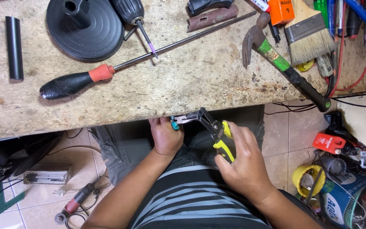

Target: Assembling small metal and plastic components for a stand using pliers and a hammer on a workbench.

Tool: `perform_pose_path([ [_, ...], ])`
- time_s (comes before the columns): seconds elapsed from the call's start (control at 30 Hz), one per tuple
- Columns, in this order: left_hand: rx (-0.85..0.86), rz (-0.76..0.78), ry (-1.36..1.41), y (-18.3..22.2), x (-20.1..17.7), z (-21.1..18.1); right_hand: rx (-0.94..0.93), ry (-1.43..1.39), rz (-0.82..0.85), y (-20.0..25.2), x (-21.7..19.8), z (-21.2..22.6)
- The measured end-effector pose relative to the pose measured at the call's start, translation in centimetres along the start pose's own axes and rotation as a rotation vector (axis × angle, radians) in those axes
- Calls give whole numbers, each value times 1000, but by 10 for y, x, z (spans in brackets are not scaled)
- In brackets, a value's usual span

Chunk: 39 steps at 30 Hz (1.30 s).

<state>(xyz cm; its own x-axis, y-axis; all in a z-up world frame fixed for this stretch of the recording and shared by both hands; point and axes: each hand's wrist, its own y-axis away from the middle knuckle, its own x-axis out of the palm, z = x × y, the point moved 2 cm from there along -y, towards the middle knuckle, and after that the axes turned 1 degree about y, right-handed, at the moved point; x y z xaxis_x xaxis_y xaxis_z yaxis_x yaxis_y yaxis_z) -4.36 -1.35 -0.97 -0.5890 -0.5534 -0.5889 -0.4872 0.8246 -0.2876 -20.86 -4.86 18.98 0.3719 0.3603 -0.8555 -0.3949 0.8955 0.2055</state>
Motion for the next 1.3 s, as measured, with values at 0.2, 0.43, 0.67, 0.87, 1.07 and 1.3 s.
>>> perform_pose_path([
  [0.2,-19,-9,10,4,4,1,29,2,25,0,-1,-3],
  [0.43,82,-22,-123,6,5,12,19,-27,30,-2,0,-10],
  [0.67,69,-40,-95,0,1,7,-42,-42,3,-6,-1,-13],
  [0.87,58,-48,-61,-2,-1,7,-97,-34,17,-13,-5,-21],
  [1.07,37,-192,-24,1,9,16,-16,-72,59,-24,-5,-36],
  [1.3,37,-185,-19,-9,-2,10,-104,-84,55,-36,-5,-45],
])
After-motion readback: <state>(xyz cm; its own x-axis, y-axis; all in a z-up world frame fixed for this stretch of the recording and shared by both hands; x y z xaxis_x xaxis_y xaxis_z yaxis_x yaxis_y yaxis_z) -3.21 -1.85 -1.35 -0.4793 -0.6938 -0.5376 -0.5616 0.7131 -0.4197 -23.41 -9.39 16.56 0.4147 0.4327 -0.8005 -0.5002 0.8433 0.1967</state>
